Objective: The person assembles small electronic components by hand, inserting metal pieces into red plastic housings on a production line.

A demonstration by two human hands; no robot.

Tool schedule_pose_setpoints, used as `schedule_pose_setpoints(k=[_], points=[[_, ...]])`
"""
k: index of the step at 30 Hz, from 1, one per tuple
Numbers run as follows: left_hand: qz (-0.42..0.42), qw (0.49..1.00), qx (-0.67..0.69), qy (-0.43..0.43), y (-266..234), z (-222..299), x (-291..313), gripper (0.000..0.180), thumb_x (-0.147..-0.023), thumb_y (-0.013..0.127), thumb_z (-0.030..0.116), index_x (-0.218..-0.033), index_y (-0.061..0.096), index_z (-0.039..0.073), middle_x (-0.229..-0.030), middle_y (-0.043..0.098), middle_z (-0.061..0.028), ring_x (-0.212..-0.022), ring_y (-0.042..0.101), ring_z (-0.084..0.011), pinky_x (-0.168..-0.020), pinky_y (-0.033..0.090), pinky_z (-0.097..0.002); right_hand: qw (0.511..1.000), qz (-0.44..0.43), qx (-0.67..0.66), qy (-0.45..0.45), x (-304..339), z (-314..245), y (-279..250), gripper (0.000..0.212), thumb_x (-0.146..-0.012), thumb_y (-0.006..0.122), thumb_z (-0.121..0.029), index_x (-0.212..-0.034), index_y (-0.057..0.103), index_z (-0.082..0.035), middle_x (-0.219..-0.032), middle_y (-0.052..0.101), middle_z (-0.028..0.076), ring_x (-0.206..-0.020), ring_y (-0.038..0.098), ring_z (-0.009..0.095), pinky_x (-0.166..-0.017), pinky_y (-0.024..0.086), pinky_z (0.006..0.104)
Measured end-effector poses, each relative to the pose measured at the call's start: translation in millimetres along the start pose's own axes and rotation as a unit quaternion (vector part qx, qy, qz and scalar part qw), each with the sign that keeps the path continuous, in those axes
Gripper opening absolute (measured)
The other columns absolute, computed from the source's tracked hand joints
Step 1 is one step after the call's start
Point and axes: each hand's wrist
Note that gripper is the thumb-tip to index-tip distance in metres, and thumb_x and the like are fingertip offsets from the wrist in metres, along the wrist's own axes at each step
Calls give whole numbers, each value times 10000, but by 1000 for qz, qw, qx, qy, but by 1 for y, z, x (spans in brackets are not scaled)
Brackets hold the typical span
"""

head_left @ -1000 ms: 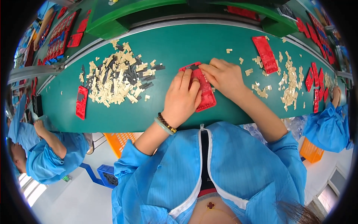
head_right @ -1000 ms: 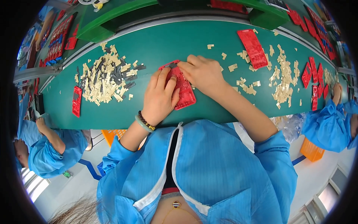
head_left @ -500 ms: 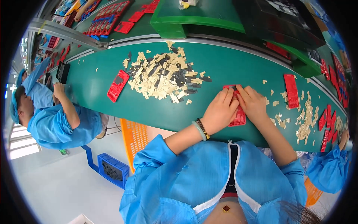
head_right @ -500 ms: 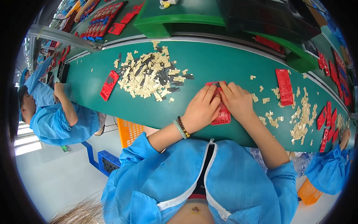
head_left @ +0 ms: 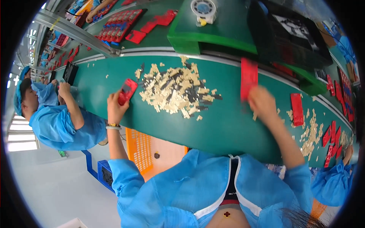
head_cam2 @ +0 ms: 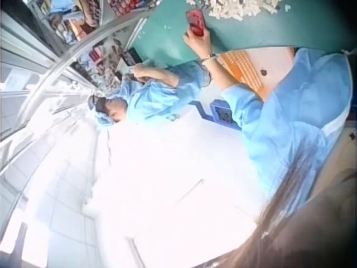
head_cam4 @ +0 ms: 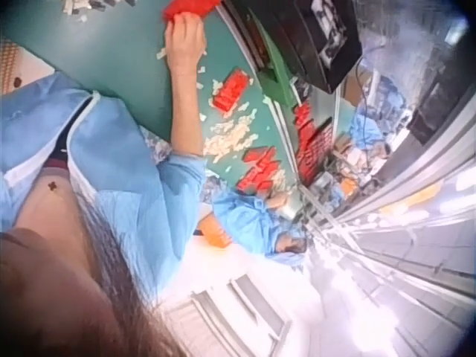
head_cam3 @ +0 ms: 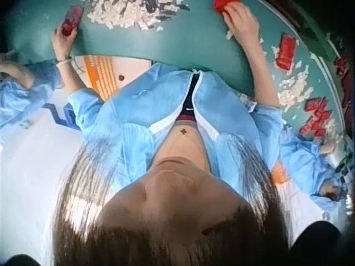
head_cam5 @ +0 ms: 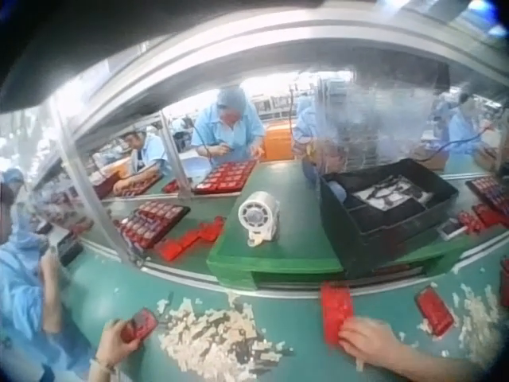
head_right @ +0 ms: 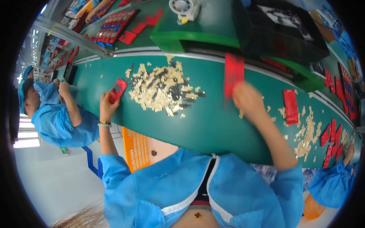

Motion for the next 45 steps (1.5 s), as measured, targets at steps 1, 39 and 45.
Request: schedule_pose_setpoints(k=[1,39,45], points=[[75,997,-1,28,-4,15,-6,531,-738,726,132,-1249,587,95,-1193,544,-181,-1109,558,-353,-896,489,-407,997,42,57,19,-20,24,14,297,-756,698,-111,-1028,631,-12,-1090,622,142,-1008,608,314,-849,519,400],[-126,799,371,456,52,286,1,121,-658,780,104,-735,692,135,-1187,578,-33,-1183,450,-298,-1009,343,-427,592,-58,-699,398,-44,-86,-37,243,-882,636,-65,-1121,616,-27,-1127,612,85,-938,613,138,-776,495,263],[-198,727,598,276,64,291,18,163,-746,762,49,-892,691,51,-1184,587,-92,-1106,528,-204,-925,440,-344,613,51,-674,409,-56,-80,-34,183,-878,658,-46,-1049,636,13,-893,654,16,-783,616,78,-702,495,212]])
Point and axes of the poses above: each hand's wrist, its own x-axis away from the middle knuckle, its own y-axis out of the palm, z = x × y
